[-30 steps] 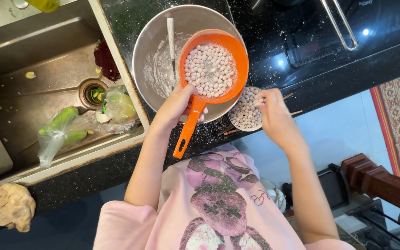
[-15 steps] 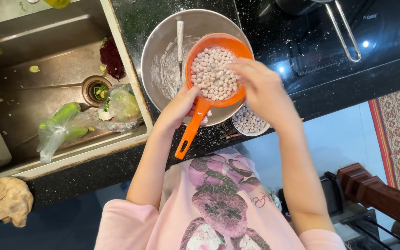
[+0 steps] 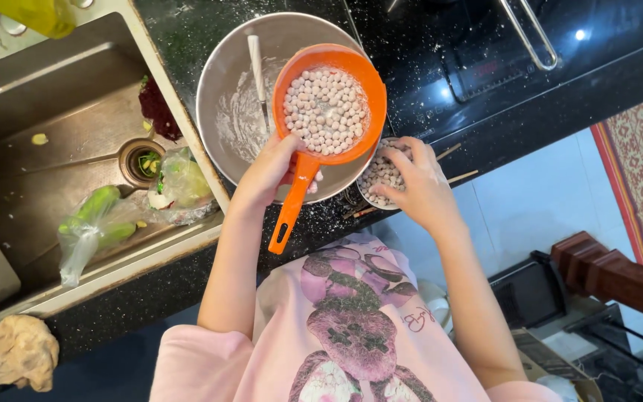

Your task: Sifting and boiling tapioca pearls on an induction stove.

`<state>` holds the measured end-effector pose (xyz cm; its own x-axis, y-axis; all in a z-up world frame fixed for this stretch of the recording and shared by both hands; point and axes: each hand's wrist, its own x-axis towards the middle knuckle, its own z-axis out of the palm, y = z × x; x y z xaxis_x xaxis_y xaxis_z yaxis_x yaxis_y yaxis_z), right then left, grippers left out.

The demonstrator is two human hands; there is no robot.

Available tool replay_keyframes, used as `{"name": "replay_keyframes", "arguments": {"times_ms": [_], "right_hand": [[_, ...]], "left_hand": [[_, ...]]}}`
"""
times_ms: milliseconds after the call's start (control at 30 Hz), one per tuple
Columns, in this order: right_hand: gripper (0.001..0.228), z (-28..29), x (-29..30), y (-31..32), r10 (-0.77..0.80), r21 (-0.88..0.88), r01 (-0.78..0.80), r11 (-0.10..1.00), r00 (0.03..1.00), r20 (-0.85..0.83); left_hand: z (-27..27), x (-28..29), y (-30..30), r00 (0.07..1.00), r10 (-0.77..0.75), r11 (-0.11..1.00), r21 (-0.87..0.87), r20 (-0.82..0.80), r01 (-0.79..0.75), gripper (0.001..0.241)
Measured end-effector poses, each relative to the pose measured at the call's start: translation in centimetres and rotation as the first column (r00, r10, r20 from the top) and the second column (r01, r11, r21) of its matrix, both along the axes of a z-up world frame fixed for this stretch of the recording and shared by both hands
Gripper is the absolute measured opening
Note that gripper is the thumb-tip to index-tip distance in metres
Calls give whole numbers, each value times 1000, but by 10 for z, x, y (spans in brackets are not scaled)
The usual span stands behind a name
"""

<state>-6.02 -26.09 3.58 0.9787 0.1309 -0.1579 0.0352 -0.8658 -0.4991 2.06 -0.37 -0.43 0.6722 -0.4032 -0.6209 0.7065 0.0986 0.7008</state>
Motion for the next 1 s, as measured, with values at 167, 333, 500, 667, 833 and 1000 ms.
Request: {"name": "replay_keyframes", "arguments": {"times_ms": [167,333,500,667,833,1000], "right_hand": [[41,-10,-8,-7,24,14,-25,1000,998,54],[24,-18,-9,-13,77,54,-84,995,989,125],[18,-22,-7,-20,17,209,-38,977,995,103],[17,-9,0,-31,-54,338,36,940,998,44],[18,36,18,-24,-74,469,29,883,994,77],[18,66,69,29,100,413,-202,888,962,255]], "left_hand": [[-12,-6,-1,1000,18,1000,-11,8,-18,46],[-15,-10,-1,998,69,997,45,9,-69,50],[-7,-11,2,999,47,999,18,15,-47,51],[-19,-11,4,997,67,998,9,38,-67,51],[-7,-9,3,998,50,999,3,32,-50,54],[6,-10,-1,998,54,997,-60,42,-52,57]]}}
